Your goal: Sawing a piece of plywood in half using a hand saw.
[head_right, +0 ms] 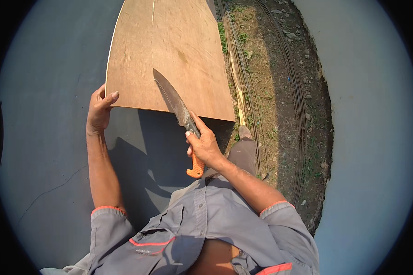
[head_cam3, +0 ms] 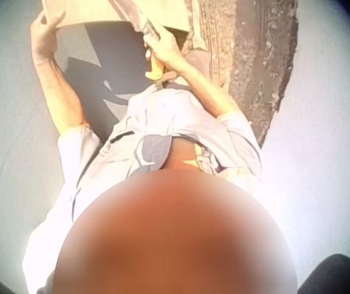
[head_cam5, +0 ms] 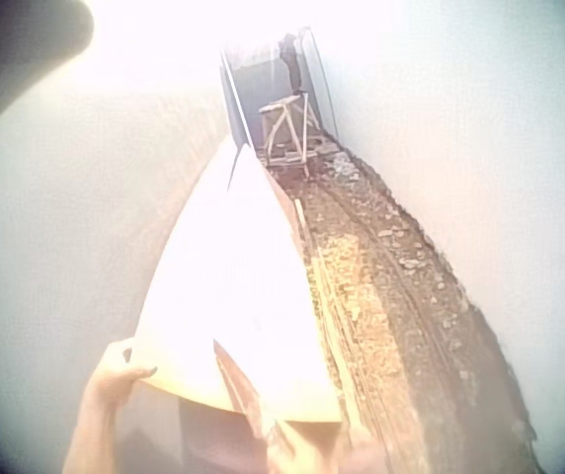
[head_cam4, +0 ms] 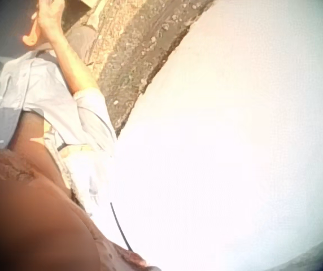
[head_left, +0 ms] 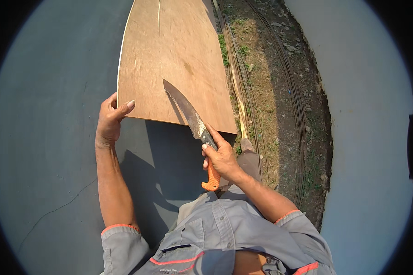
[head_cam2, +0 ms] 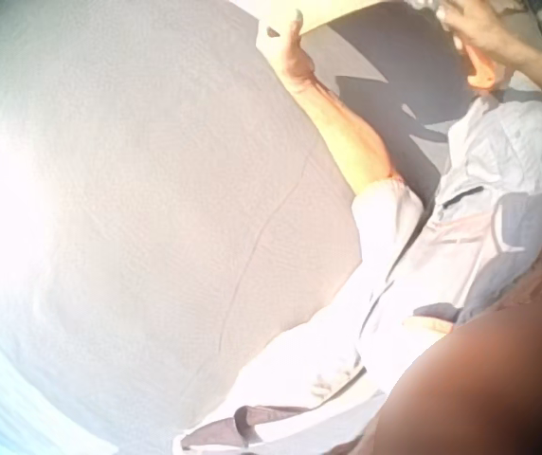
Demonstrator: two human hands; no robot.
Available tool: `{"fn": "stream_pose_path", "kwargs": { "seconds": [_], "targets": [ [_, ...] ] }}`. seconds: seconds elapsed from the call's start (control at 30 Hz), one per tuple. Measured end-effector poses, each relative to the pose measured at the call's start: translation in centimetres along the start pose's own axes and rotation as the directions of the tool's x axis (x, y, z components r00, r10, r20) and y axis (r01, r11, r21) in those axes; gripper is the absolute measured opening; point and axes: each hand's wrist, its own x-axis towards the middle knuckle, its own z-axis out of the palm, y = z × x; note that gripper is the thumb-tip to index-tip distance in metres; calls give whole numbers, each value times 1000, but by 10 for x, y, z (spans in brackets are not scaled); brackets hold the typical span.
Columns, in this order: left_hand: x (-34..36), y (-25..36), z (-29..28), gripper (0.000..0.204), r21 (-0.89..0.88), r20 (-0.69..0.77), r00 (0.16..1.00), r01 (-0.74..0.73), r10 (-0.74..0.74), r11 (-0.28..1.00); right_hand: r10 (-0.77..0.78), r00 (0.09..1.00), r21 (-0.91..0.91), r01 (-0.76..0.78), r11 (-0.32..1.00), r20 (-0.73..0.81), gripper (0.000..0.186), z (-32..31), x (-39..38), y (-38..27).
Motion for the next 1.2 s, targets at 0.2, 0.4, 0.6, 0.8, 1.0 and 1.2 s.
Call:
{"fn": "stream_pose_path", "kwargs": {
  "seconds": [0.2,0.4,0.6,0.8,1.0,1.2],
  "targets": [
    [8,-20,-3,77,-99,117,993,-19,31,995,-4,999,50,5,999,-32,63,0,2,11],
    [7,-33,-4,76,-106,193,981,-16,36,994,14,996,58,-8,998,-88,62,1,-3,8],
    [0,-67,24,62,-110,41,999,-11,16,994,10,998,113,-2,994,-70,62,0,-6,7],
    [-3,-92,44,47,-163,-96,990,86,-103,983,-19,1000,47,20,999,-15,62,-3,-7,-12],
    [5,-112,34,43,-183,-33,987,146,-155,972,-53,998,-68,52,996,-18,62,-3,5,4],
    [4,-115,21,40,-98,-24,976,215,-218,972,-71,997,-79,70,994,-11,65,0,2,6]
  ]
}}
